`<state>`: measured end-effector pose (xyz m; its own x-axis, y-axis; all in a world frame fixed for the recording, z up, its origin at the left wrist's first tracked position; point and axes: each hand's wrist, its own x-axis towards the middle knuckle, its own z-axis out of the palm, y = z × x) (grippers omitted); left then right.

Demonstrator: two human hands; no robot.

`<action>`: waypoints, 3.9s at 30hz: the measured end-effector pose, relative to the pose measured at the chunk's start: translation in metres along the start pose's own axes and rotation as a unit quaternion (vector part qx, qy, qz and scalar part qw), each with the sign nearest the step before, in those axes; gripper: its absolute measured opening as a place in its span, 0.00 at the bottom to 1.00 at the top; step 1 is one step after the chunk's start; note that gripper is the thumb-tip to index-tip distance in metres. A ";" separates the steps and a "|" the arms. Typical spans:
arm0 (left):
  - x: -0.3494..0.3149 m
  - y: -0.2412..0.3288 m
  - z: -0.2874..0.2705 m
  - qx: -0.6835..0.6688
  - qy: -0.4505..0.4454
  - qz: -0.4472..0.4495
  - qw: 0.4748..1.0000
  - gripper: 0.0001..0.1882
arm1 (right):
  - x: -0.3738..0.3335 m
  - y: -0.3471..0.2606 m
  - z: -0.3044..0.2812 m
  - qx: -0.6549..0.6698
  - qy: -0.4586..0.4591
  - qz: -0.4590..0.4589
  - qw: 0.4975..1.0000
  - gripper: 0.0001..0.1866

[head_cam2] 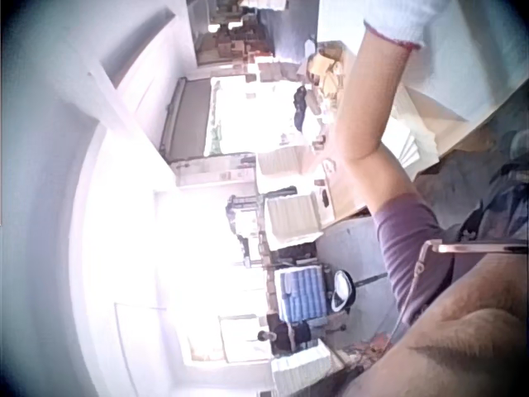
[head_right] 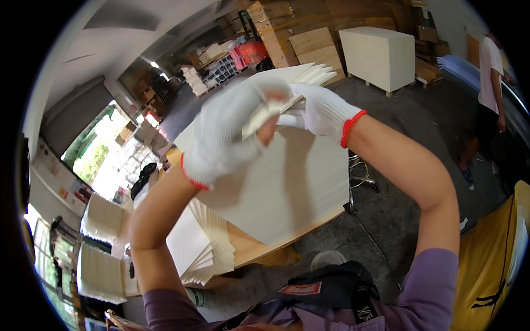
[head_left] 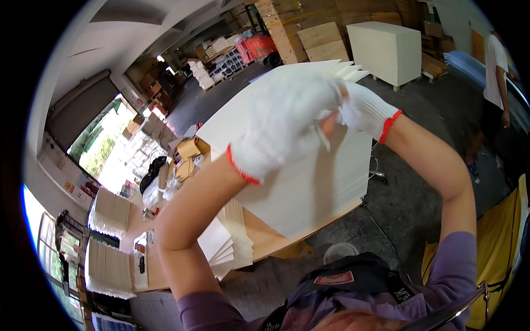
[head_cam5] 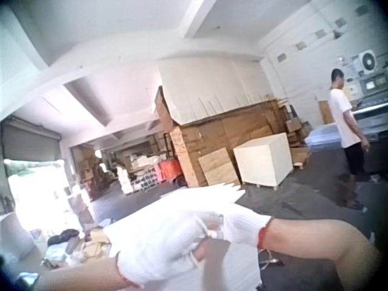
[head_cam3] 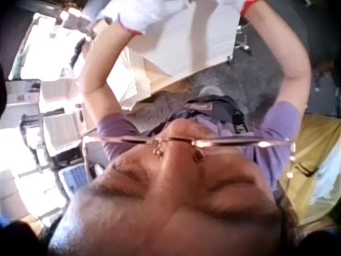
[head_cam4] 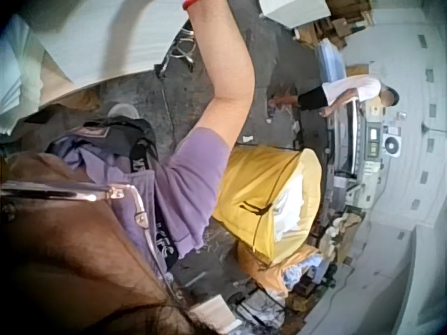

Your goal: The person stacks white rectangular panels on a wooden workbench. They pick up panels from a pile, align them, and place them into a growing stack. The person wears white gloves and uses both hands to handle the panels, occasionally adjusting the stack to ensure alignment.

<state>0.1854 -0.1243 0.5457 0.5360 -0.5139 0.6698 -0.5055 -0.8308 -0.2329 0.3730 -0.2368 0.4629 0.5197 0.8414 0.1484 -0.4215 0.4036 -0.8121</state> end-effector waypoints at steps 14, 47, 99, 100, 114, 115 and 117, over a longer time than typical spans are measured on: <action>-0.119 0.033 0.034 0.007 -0.101 -0.248 0.963 0.22 | -0.006 -0.012 0.001 -0.146 0.049 -0.030 0.988 0.19; -0.365 0.140 -0.087 -0.341 0.620 -0.478 0.520 0.23 | -0.078 0.257 0.217 -0.147 -0.261 0.065 0.952 0.36; -0.583 0.123 -0.201 0.209 -0.338 -0.783 0.479 0.16 | 0.040 0.414 0.225 -0.742 -0.361 -0.019 0.565 0.13; -0.583 0.120 -0.202 0.207 -0.339 -0.784 0.478 0.17 | 0.041 0.414 0.227 -0.750 -0.364 -0.011 0.553 0.13; -0.591 0.124 -0.200 0.222 -0.345 -0.782 0.470 0.15 | 0.044 0.422 0.223 -0.761 -0.373 -0.036 0.529 0.11; -0.590 0.124 -0.199 0.219 -0.341 -0.783 0.471 0.16 | 0.046 0.423 0.223 -0.761 -0.374 -0.037 0.529 0.11; -0.592 0.125 -0.200 0.221 -0.341 -0.782 0.472 0.16 | 0.047 0.425 0.221 -0.753 -0.374 -0.049 0.538 0.11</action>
<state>-0.3306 0.1185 0.2612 0.1892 0.9786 -0.0806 0.9795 -0.1939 -0.0542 0.0542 0.0538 0.2489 -0.1983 0.9793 -0.0403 0.9552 0.1838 -0.2321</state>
